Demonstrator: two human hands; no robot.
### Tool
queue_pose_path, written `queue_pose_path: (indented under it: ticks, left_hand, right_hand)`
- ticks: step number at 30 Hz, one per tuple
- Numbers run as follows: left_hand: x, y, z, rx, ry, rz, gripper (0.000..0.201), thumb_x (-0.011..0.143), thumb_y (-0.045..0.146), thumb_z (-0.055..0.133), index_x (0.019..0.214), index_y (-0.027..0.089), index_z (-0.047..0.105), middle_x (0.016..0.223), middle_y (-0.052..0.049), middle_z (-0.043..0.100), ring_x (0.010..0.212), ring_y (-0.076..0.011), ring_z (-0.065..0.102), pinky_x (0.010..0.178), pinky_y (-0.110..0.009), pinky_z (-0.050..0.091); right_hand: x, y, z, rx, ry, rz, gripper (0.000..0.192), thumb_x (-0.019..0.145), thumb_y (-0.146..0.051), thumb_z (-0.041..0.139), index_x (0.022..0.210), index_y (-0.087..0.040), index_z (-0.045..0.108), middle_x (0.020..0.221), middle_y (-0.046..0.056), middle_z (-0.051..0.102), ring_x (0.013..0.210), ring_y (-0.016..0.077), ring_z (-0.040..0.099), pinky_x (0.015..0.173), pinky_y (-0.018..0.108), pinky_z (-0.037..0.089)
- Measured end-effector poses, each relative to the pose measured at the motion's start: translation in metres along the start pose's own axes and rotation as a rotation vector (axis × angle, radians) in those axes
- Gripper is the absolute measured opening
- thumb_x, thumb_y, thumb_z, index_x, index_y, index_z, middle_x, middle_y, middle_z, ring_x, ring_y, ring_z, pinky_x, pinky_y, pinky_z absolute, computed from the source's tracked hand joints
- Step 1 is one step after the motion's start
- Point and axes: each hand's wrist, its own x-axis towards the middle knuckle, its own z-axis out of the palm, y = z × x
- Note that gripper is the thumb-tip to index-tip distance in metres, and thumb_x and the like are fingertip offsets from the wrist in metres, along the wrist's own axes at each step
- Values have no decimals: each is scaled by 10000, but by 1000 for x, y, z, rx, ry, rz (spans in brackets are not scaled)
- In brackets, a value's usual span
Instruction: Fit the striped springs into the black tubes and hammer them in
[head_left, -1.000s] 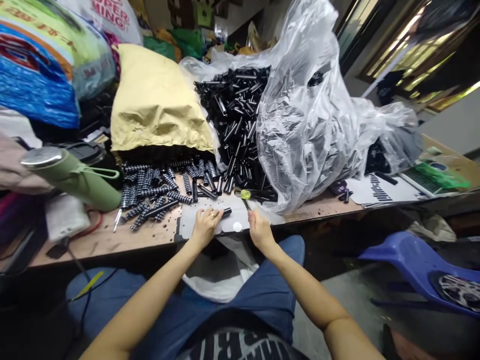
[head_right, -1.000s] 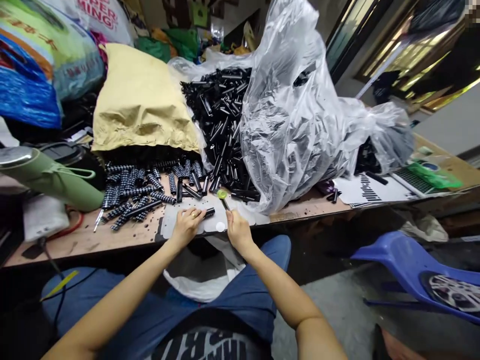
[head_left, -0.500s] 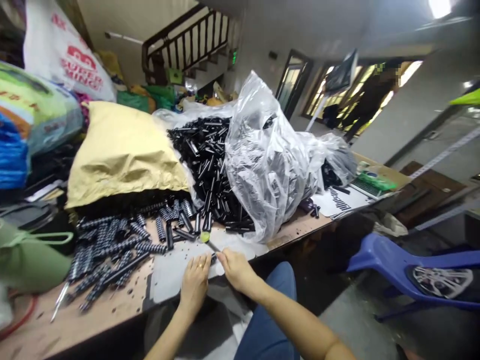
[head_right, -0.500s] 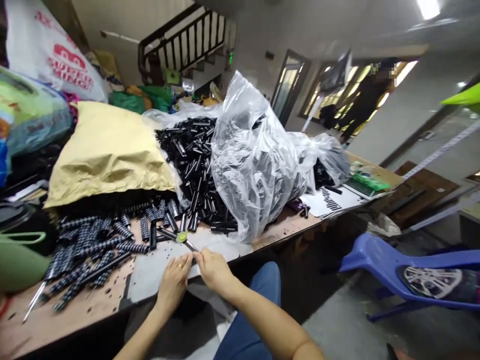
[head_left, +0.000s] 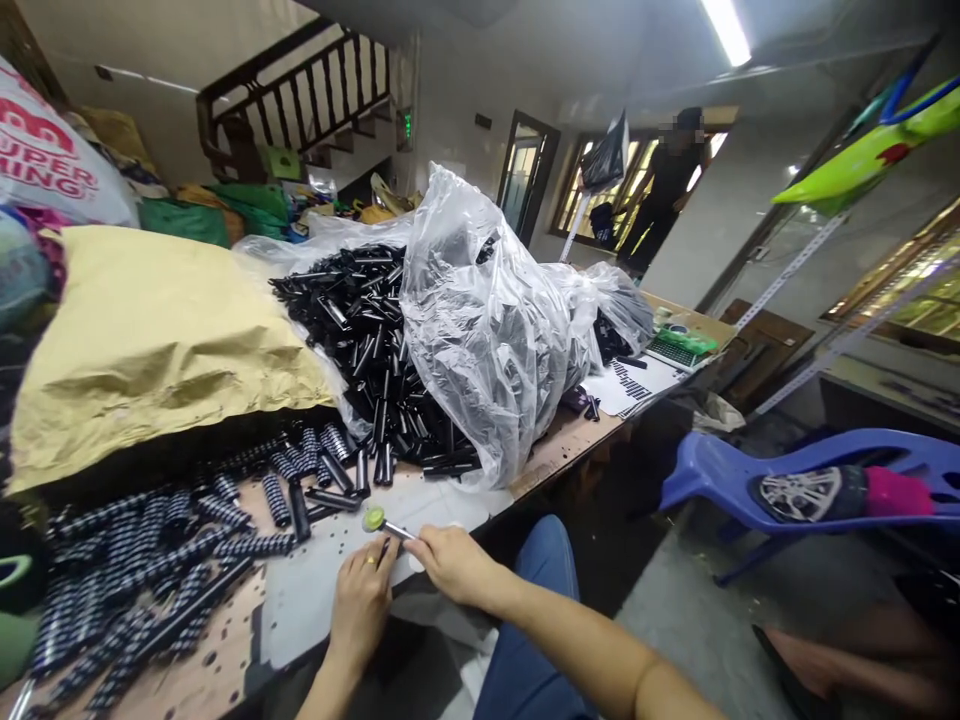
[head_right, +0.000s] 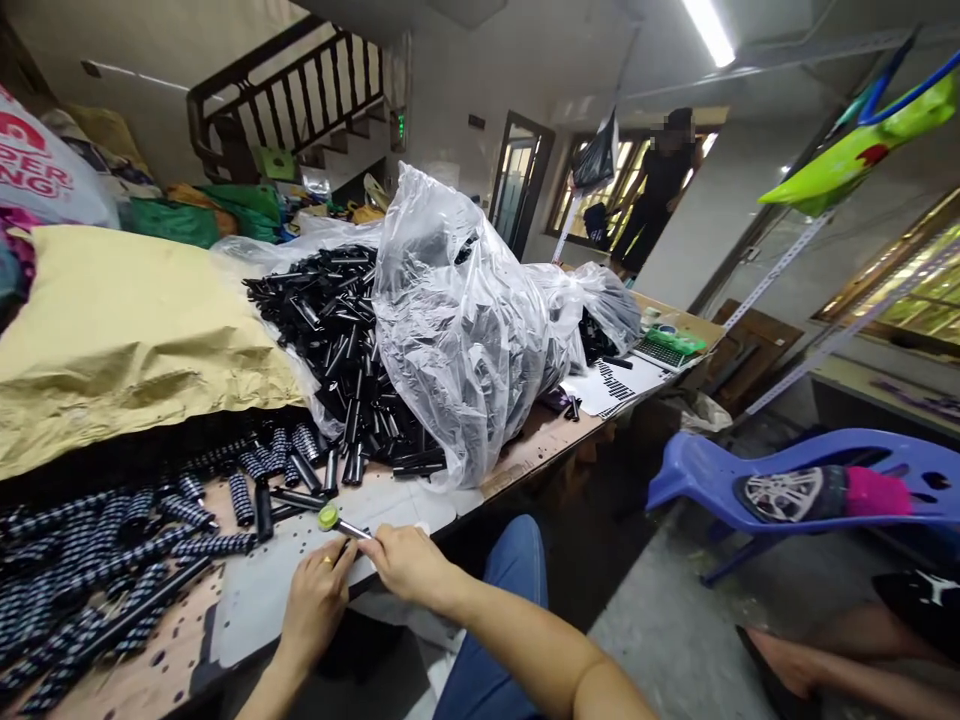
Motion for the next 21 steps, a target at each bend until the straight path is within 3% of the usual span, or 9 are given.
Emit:
queue_pose_path:
  ticks: [9, 21]
  left_hand:
    - [2, 6, -5, 20, -8, -16, 371, 807, 12, 440, 1061, 137, 680, 1025, -112, 650, 977, -243, 576, 904, -408, 446]
    - [-1, 15, 3, -8, -54, -83, 484, 862, 114, 408, 1322, 170, 549, 1202, -128, 632, 1153, -266, 540, 979, -440, 419]
  right_hand:
    - [-10, -4, -10, 42, -59, 10, 417, 975, -464, 357, 907, -166, 641, 814, 71, 715, 686, 158, 624, 582, 236, 343]
    - [-7, -28, 4, 80, -62, -55, 399, 967, -452, 354, 1055, -178, 631, 950, 80, 720, 835, 222, 671, 696, 276, 429]
